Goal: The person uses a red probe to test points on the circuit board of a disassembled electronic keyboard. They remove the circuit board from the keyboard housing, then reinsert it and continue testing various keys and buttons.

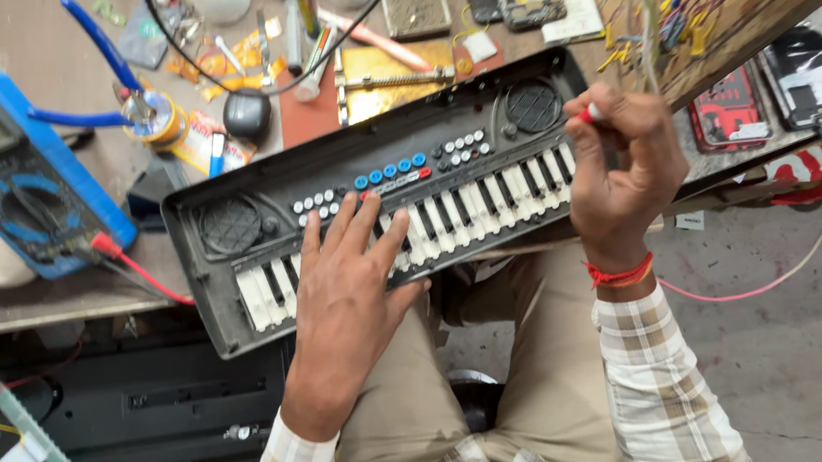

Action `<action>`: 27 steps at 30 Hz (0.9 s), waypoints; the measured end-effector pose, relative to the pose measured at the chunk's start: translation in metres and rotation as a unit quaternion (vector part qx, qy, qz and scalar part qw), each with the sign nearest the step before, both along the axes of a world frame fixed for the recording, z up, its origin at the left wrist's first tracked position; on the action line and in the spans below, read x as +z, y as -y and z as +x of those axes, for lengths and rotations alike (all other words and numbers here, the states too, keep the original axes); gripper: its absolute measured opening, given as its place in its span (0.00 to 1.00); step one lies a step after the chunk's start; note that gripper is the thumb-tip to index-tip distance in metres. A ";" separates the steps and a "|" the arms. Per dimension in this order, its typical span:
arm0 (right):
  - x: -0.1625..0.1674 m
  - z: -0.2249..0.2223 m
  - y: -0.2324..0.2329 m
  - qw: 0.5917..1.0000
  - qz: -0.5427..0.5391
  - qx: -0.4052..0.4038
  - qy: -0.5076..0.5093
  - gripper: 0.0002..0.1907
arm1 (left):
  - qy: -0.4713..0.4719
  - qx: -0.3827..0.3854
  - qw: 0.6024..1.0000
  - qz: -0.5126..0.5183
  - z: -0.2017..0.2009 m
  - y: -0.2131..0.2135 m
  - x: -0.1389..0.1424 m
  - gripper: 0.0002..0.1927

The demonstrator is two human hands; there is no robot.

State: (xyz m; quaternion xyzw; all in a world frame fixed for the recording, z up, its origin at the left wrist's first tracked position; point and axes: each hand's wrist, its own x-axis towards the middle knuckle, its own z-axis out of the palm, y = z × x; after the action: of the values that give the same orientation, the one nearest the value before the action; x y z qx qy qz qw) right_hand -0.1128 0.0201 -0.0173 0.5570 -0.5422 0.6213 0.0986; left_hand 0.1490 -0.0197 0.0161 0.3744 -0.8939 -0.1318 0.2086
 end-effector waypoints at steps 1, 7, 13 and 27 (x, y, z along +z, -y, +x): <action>0.001 0.000 0.001 1.000 0.005 0.001 -0.001 0.15 | 0.000 0.000 1.000 -0.001 -0.001 0.001 0.000 0.38; 0.009 0.004 0.003 0.994 -0.001 -0.074 -0.084 0.19 | 0.005 -0.001 1.000 0.005 -0.003 0.004 0.001 0.37; 0.013 0.002 0.005 0.999 0.012 -0.016 0.031 0.16 | 0.010 -0.001 1.000 0.008 -0.002 0.005 0.002 0.38; 0.000 -0.020 -0.003 0.995 -0.007 0.038 0.091 0.16 | 0.014 0.003 1.000 0.014 -0.003 0.001 0.000 0.39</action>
State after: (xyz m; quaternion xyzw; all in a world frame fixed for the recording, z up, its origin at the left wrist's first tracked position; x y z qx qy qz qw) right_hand -0.1327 0.0230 -0.0175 0.5174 -0.5230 0.6766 0.0292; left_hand 0.1461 -0.0205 0.0157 0.3815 -0.8938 -0.1384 0.1909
